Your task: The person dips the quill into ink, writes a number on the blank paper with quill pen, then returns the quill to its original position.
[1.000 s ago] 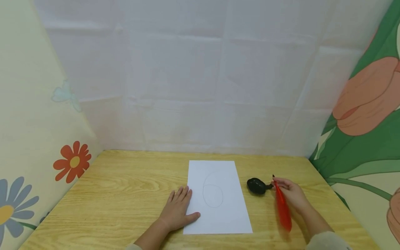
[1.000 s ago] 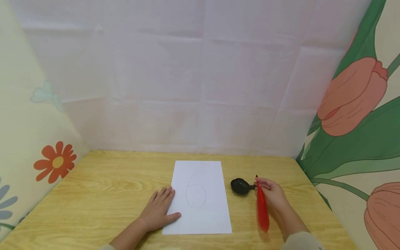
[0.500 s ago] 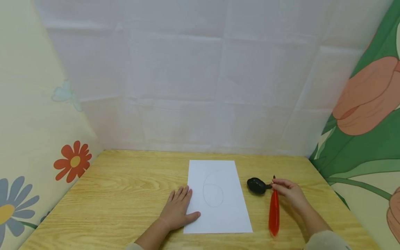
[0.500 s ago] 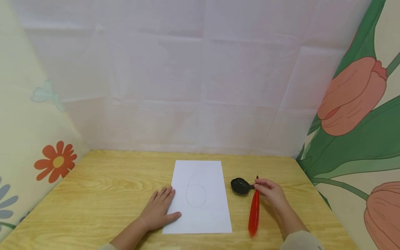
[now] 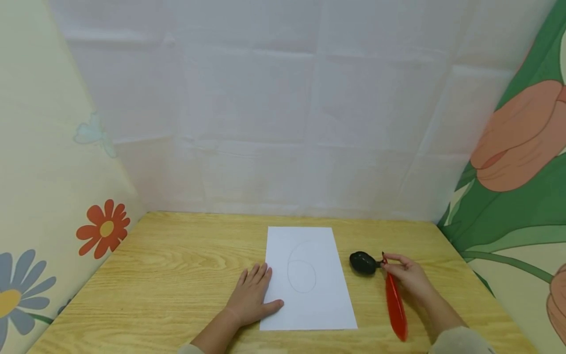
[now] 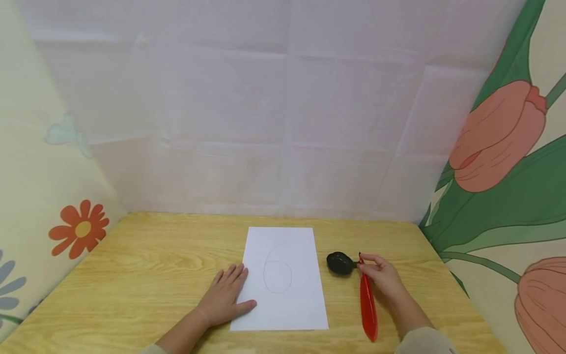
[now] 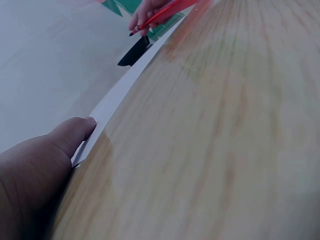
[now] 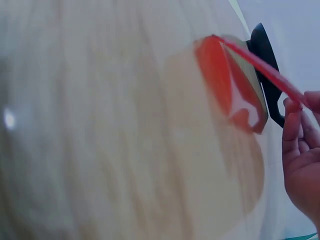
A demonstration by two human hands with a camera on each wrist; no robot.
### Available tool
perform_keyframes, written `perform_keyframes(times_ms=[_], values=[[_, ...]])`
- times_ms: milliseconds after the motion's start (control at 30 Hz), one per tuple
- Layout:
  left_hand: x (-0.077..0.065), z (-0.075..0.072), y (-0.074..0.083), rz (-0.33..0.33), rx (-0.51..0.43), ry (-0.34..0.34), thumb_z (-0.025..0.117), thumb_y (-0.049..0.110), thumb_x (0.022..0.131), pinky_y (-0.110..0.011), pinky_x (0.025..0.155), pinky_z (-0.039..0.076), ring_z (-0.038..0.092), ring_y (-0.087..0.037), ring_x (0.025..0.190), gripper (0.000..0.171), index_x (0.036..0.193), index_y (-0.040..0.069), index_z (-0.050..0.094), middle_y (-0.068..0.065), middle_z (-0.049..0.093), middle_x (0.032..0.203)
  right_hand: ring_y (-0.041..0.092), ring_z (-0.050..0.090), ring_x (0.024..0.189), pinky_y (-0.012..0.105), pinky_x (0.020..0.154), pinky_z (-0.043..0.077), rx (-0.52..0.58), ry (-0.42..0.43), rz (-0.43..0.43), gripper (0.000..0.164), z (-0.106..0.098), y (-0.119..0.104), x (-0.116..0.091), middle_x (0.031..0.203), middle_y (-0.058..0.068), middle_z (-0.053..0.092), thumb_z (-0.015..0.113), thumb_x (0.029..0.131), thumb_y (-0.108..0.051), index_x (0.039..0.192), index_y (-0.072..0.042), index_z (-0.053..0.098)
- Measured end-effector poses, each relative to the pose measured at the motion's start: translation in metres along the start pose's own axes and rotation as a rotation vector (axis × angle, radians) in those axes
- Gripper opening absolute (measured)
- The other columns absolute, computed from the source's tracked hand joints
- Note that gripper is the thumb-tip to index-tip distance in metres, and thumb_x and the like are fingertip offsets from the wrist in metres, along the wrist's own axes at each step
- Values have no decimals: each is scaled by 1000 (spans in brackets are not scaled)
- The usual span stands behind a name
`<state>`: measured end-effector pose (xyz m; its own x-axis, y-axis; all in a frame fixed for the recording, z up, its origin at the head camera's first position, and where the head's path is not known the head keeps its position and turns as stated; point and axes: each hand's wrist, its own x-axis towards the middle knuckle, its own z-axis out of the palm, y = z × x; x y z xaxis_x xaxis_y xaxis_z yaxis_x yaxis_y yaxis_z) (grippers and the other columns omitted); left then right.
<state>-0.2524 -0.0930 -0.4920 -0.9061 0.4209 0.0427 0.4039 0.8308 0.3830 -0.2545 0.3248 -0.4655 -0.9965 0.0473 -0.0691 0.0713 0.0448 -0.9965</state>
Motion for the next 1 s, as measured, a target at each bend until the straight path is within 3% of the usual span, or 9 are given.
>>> perform_keyframes(times_ms=[233, 500, 800, 1000], values=[[0, 3, -2, 7, -8, 11, 57, 65, 86, -60, 120, 9, 19, -40, 150, 94, 150, -1, 35, -20, 28, 159, 5, 66, 76, 21, 68, 55, -3, 25, 73, 35, 2, 2, 0, 87, -9, 74, 61, 94, -6, 127, 4, 53], [1, 2, -1, 0, -5, 7, 58, 64, 86, -60, 120, 10, 19, -39, 150, 93, 150, 0, 35, -19, 28, 160, 2, 65, 81, 19, 74, 55, -42, 79, 96, 45, 5, 5, 1, 89, -12, 72, 63, 94, -7, 133, 11, 51], [0, 0, 0, -6, -8, -2, 57, 66, 86, -60, 121, 9, 19, -39, 150, 95, 150, 0, 35, -19, 28, 160, 0, 59, 87, 14, 74, 50, -331, 155, 90, 48, 10, 4, 2, 108, 5, 70, 67, 92, -16, 131, 11, 55], [-1, -1, 1, -4, 1, -7, 56, 67, 86, -60, 121, 11, 19, -38, 150, 95, 150, 1, 35, -19, 28, 160, 23, 57, 116, 10, 81, 41, -529, 190, 29, 42, 12, 6, 4, 126, 21, 66, 67, 92, -22, 124, 5, 64]])
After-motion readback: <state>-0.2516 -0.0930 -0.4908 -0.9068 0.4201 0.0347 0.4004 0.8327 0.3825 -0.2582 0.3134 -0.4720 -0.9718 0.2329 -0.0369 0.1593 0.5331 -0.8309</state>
